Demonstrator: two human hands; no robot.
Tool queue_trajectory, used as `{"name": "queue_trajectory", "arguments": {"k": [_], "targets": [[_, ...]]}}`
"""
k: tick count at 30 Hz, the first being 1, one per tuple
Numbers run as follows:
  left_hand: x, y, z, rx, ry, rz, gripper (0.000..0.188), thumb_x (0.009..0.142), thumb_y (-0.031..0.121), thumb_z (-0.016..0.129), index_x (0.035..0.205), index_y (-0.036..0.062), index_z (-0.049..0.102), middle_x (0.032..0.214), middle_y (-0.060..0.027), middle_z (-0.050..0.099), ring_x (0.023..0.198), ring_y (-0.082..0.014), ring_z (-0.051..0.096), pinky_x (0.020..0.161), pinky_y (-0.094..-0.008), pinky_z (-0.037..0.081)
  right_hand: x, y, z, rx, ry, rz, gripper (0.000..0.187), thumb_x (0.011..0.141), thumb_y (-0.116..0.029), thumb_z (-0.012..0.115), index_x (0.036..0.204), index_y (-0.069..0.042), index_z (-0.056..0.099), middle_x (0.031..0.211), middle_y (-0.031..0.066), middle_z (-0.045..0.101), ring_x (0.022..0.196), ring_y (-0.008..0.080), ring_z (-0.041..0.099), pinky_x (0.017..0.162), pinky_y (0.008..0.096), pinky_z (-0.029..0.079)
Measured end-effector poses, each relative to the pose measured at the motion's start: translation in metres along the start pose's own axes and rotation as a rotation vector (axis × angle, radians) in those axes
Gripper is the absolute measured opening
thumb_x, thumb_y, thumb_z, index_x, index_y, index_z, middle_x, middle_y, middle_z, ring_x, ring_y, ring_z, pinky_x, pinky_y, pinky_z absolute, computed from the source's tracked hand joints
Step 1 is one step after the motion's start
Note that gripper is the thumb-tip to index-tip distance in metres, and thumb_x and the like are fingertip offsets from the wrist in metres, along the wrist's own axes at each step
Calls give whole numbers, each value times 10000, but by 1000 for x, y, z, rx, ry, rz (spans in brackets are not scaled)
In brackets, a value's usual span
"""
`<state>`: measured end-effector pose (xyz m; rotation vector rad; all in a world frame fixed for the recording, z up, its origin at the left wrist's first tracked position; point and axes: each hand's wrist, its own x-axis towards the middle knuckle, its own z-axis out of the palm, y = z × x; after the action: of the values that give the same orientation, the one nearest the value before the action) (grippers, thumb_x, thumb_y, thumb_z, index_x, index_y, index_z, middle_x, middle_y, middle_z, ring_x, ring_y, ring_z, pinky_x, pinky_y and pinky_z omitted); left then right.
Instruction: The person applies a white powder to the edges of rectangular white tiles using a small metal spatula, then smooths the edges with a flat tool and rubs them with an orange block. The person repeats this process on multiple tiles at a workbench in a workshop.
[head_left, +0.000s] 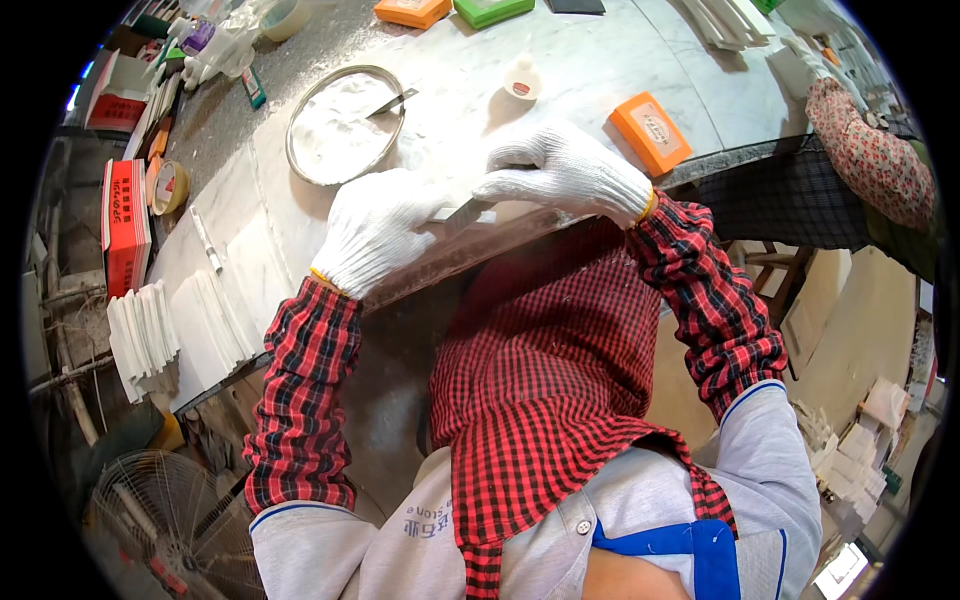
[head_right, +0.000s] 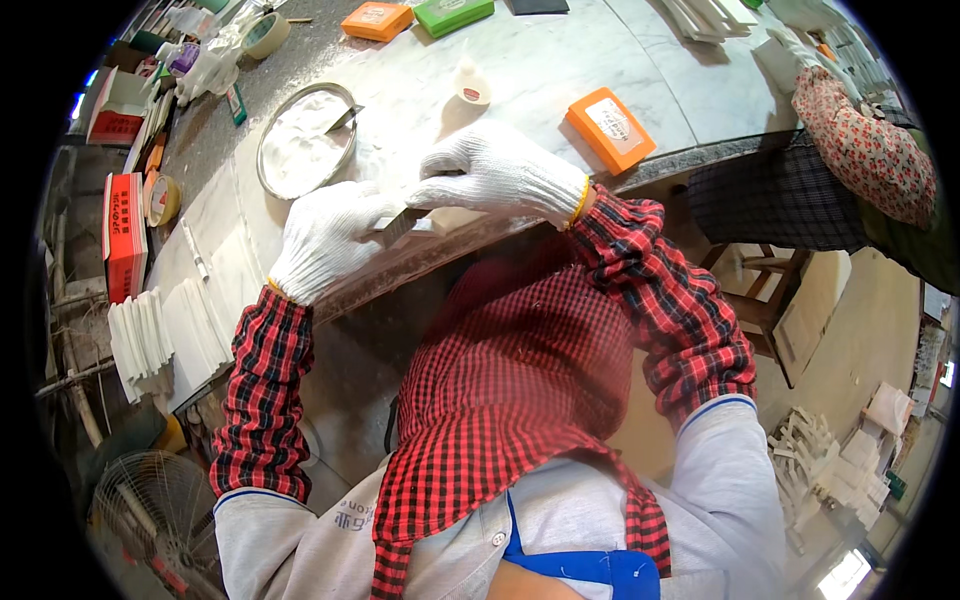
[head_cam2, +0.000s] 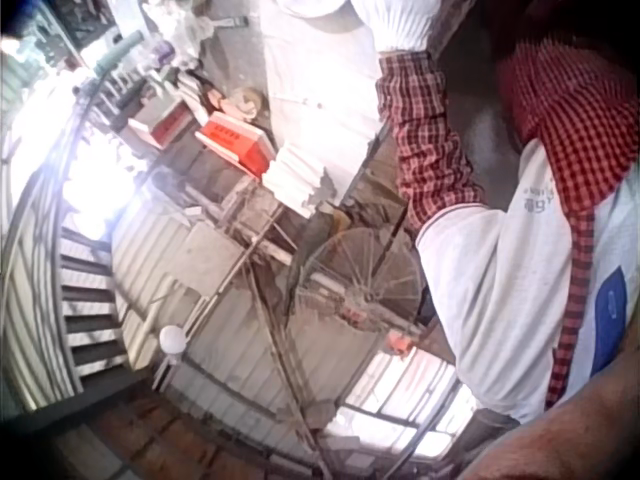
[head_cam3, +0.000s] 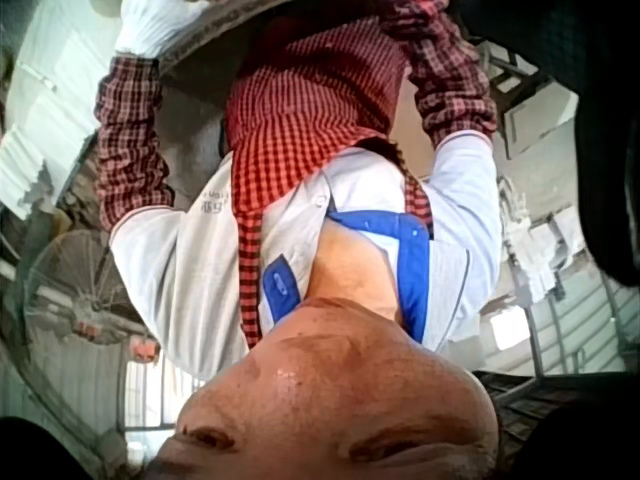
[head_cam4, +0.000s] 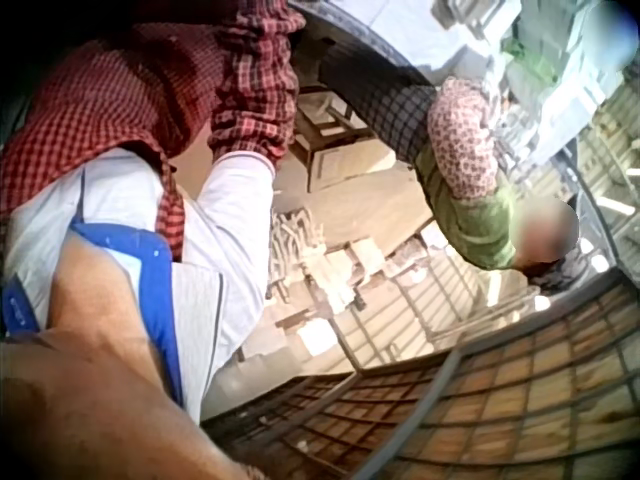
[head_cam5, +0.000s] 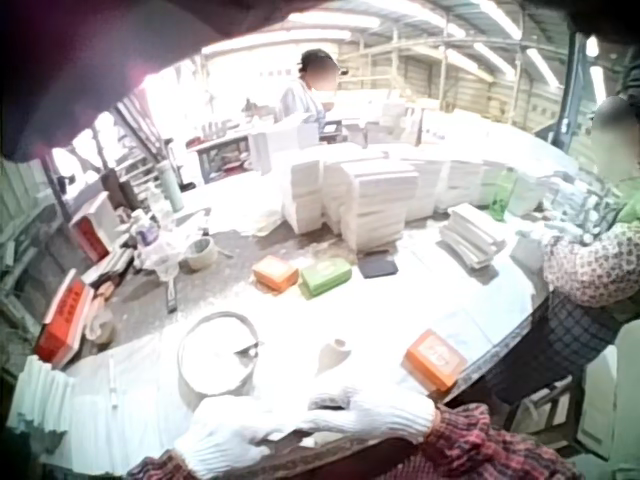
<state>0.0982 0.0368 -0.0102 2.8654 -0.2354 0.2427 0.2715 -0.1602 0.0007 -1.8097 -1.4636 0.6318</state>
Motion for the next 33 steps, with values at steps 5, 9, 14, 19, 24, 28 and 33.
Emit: {"name": "queue_trajectory", "arguments": {"k": [5,9,14,19,24,28,33], "targets": [[-1,-2,3,-12,34,13,111,819,264,729,866,168,698,809,-62,635,752,-290,667,642,-427,508,-2,15,-7,49,-58,-8,292,938,-325,749,983,-36,765,798,158,707,703,258,668,703,369,531],[-1,-1,1,12,-6,5,110,827,266,729,864,169,693,822,-60,643,756,-287,672,641,-426,509,-19,22,-23,142,-53,75,340,952,-345,741,1002,-9,770,802,120,719,728,200,661,708,351,526],[-2,-2,1,-6,-3,13,99,830,252,729,879,174,694,826,-58,641,754,-287,671,638,-427,507,-7,23,-19,174,-26,76,292,972,-308,750,1021,-23,789,837,53,724,805,123,652,738,300,536],[-1,0,2,33,2,-20,198,792,282,808,870,138,696,800,-52,621,767,-279,658,657,-410,503,14,9,2,54,-27,20,280,940,-350,750,1000,-78,778,860,126,744,751,245,697,718,356,542],[-2,-3,2,11,40,41,130,801,239,745,849,145,670,818,-60,630,731,-293,662,631,-428,508,-12,20,-24,-10,-158,5,269,949,-289,755,921,-21,751,747,96,644,696,166,608,676,338,506],[-2,0,1,6,3,2,154,779,246,763,848,143,671,821,-60,632,753,-284,667,647,-423,512,-50,31,-38,101,-103,159,293,961,-298,745,912,-10,748,744,48,640,698,132,590,683,316,504],[0,1,0,-27,8,7,165,777,260,776,863,152,686,829,-57,637,763,-278,670,649,-424,512,-25,20,-12,126,93,33,292,967,-295,748,938,-5,755,772,39,668,710,115,592,682,291,503]]}}
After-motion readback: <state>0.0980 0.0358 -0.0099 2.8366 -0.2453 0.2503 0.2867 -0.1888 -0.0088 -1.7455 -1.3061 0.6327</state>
